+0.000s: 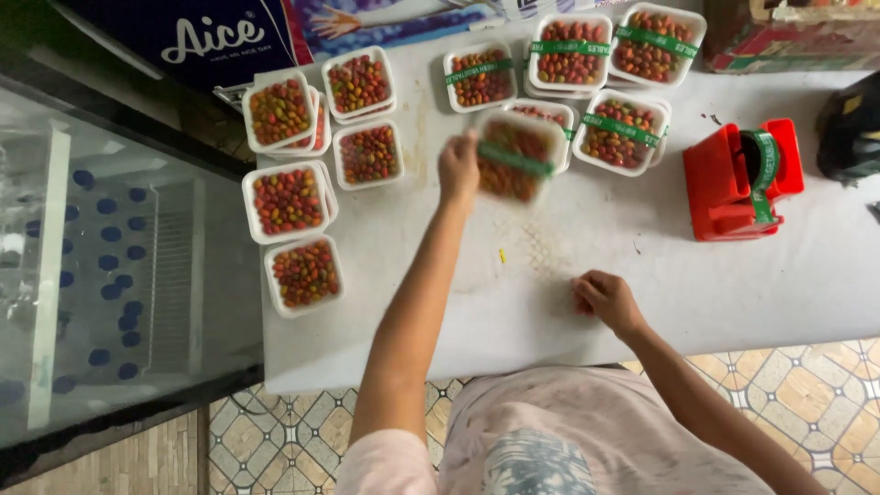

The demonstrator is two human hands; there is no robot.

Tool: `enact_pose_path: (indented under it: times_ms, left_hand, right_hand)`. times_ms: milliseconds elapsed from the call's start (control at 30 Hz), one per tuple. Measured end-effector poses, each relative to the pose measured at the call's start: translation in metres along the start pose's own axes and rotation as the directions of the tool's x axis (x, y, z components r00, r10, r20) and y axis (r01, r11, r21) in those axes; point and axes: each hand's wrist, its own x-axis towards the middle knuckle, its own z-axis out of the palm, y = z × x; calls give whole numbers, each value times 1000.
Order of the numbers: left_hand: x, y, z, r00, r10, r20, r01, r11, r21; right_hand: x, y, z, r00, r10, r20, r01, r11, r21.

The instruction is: Applying green adhesive tape to plastic trays filled with small red fruits to seal and label them.

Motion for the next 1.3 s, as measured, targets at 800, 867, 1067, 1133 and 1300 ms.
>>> enact_pose_path:
  times_ms: [800, 867, 1067, 1133, 1300]
  left_hand:
    - [193, -97, 44, 915, -73, -396, 198, 938, 284]
    - [178, -100, 6, 873, -113, -475, 156, 986, 52]
    - [129, -19, -120, 730, -445, -518, -153, 633, -759]
    - [121, 13, -149, 605, -587, -538, -63, 638, -767]
    - [129, 27, -182, 597, -644, -479, -28, 580, -814]
  right_hand:
    - [-3, 13, 10, 987, -54, -149, 28, 985, -172]
    - [-2, 7, 9, 990, -25, -136, -2, 981, -192]
    - [-11, -14, 8, 989, 81, -124, -106, 970, -220]
    - [-13, -18, 8, 993, 57, -103, -79, 972, -223]
    - [-18, -27, 11, 987, 95, -132, -120, 974, -192]
